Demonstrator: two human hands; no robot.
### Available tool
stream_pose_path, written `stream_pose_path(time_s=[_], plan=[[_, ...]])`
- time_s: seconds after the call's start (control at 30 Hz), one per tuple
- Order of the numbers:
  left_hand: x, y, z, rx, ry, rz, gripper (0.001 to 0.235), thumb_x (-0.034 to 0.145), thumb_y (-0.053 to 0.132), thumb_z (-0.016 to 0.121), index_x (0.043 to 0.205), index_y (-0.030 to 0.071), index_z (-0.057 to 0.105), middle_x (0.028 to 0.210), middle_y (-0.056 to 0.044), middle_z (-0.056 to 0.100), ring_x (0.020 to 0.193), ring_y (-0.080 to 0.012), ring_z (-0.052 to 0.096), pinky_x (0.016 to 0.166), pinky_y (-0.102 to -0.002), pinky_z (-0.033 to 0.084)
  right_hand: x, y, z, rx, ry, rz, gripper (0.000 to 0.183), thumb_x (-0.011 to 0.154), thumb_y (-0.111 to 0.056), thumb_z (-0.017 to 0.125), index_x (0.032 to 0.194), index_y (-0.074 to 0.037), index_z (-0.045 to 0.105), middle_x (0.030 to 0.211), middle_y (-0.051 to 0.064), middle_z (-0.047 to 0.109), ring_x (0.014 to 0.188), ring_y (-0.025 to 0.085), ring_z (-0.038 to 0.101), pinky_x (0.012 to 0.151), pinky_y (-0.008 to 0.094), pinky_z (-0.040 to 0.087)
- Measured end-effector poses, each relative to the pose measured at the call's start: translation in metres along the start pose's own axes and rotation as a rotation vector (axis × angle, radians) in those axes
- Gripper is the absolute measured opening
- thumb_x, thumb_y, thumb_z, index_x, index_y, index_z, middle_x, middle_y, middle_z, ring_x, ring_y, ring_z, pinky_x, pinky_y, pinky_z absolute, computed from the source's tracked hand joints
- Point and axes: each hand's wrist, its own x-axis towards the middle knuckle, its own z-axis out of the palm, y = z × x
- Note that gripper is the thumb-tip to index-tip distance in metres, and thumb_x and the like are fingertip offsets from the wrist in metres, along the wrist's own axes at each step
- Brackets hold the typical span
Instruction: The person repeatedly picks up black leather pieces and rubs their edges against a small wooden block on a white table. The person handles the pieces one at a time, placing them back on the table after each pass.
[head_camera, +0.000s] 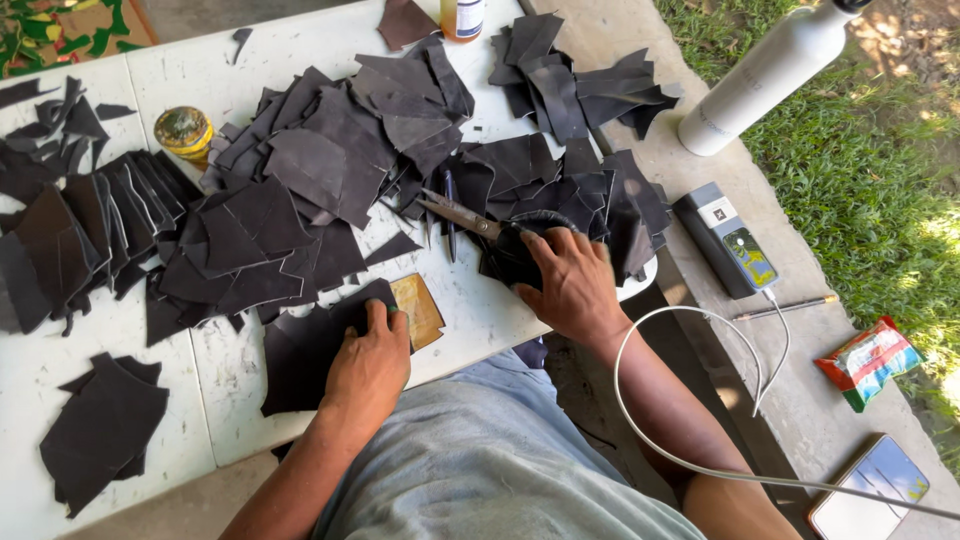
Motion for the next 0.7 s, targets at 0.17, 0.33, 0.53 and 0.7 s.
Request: stream_pose_path(time_s=[0.17, 0.33, 0.53, 0.7], plan=[[0.003, -0.004, 0.000, -0.037, 0.006, -0.007, 0.030, 0.086, 0.008, 0.064, 0.112, -0.004, 0.053, 0.122, -0.028, 0.053, 0.078, -0.0321, 0.075, 0.091, -0.040, 0.057, 0.012, 0.004, 0.004, -0.021, -0.239, 0.076, 0.068, 0.080, -0.019, 0.075, 0.145, -0.015, 0.054, 0.115, 0.013, 0.065, 0.106, 0.031, 0.065, 0.090, 0.043, 0.052], [0.013, 0.000, 0.008, -0.121, -0.088, -0.056, 0.024, 0.100, 0.014, 0.056, 0.118, -0.002, 0.056, 0.115, -0.024, 0.056, 0.072, -0.0309, 0.074, 0.075, -0.046, 0.060, 0.025, 0.024, -0.016, 0.201, -0.345, 0.061, 0.071, 0.072, -0.019, 0.079, 0.138, -0.012, 0.055, 0.116, 0.016, 0.069, 0.110, 0.036, 0.067, 0.092, 0.047, 0.054], [0.027, 0.003, 0.024, 0.006, 0.005, -0.027, 0.027, 0.090, 0.015, 0.061, 0.109, -0.004, 0.060, 0.114, -0.034, 0.059, 0.069, -0.0256, 0.075, 0.069, -0.038, 0.061, 0.033, 0.103, -0.033, 0.707, -0.533, 0.000, 0.076, 0.068, 0.001, 0.078, 0.140, -0.009, 0.055, 0.110, 0.009, 0.071, 0.100, 0.026, 0.065, 0.087, 0.039, 0.053], [0.017, -0.006, 0.023, -0.073, 0.110, 0.032, 0.025, 0.087, 0.010, 0.062, 0.106, -0.007, 0.060, 0.112, -0.033, 0.060, 0.071, -0.0268, 0.076, 0.061, -0.030, 0.061, 0.070, 0.115, -0.016, 0.866, -0.279, 0.191, 0.058, 0.083, 0.000, 0.072, 0.139, -0.006, 0.060, 0.108, 0.007, 0.067, 0.093, 0.019, 0.063, 0.079, 0.034, 0.052]])
